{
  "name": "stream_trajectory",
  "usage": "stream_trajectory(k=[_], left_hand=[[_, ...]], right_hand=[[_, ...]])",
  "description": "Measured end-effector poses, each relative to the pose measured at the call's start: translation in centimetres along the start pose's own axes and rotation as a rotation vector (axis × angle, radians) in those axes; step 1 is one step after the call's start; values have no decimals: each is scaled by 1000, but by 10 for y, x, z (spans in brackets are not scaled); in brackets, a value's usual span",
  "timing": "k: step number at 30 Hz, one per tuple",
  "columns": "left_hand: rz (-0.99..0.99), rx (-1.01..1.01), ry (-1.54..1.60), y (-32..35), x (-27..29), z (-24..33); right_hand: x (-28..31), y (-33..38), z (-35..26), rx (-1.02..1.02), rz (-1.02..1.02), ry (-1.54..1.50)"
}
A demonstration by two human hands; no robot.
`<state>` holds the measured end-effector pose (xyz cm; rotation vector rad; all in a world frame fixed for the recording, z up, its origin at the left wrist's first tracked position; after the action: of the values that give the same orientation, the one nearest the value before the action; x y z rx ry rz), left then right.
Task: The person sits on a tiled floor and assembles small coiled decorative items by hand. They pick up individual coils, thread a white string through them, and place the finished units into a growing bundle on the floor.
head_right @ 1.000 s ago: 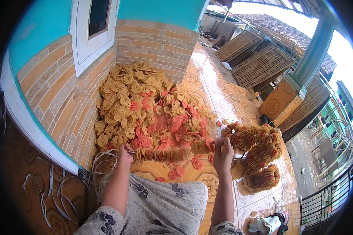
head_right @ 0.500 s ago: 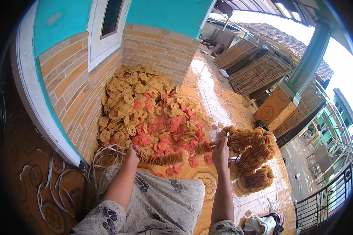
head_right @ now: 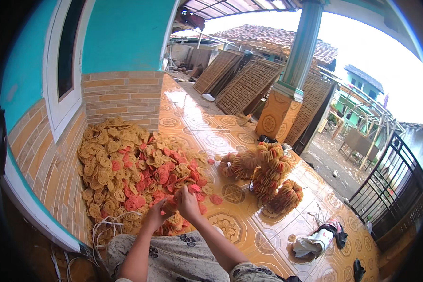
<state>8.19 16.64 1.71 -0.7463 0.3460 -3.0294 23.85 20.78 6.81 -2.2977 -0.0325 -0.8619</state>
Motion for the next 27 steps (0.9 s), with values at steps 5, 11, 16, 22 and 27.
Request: stream_trajectory(k=[5, 11, 16, 22, 27], left_hand=[[-11, -79, -72, -2, -4, -18], [-91, -14, -91, -9, -19, -36], [30, -36, -159, -3, -20, -35], [-5, -78, 85, -13, -14, -28], [1, -123, 23, -12, -10, -21]], right_hand=[[-10, 12, -2, -20, 26, -51], [-3, 18, -3, 17, 156, 19], [5, 5, 6, -154, 276, 22], [-15, 10, -19, 126, -59, -24], [-16, 20, -17, 117, 128, -16]])
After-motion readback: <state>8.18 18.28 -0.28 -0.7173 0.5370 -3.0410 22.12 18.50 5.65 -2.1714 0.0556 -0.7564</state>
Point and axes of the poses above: each hand's wrist, its own y-axis away from the middle knuckle, its own x-axis out of the back of the hand, z = x × y, the point moved 3 cm from there along -y, towards the middle knuckle
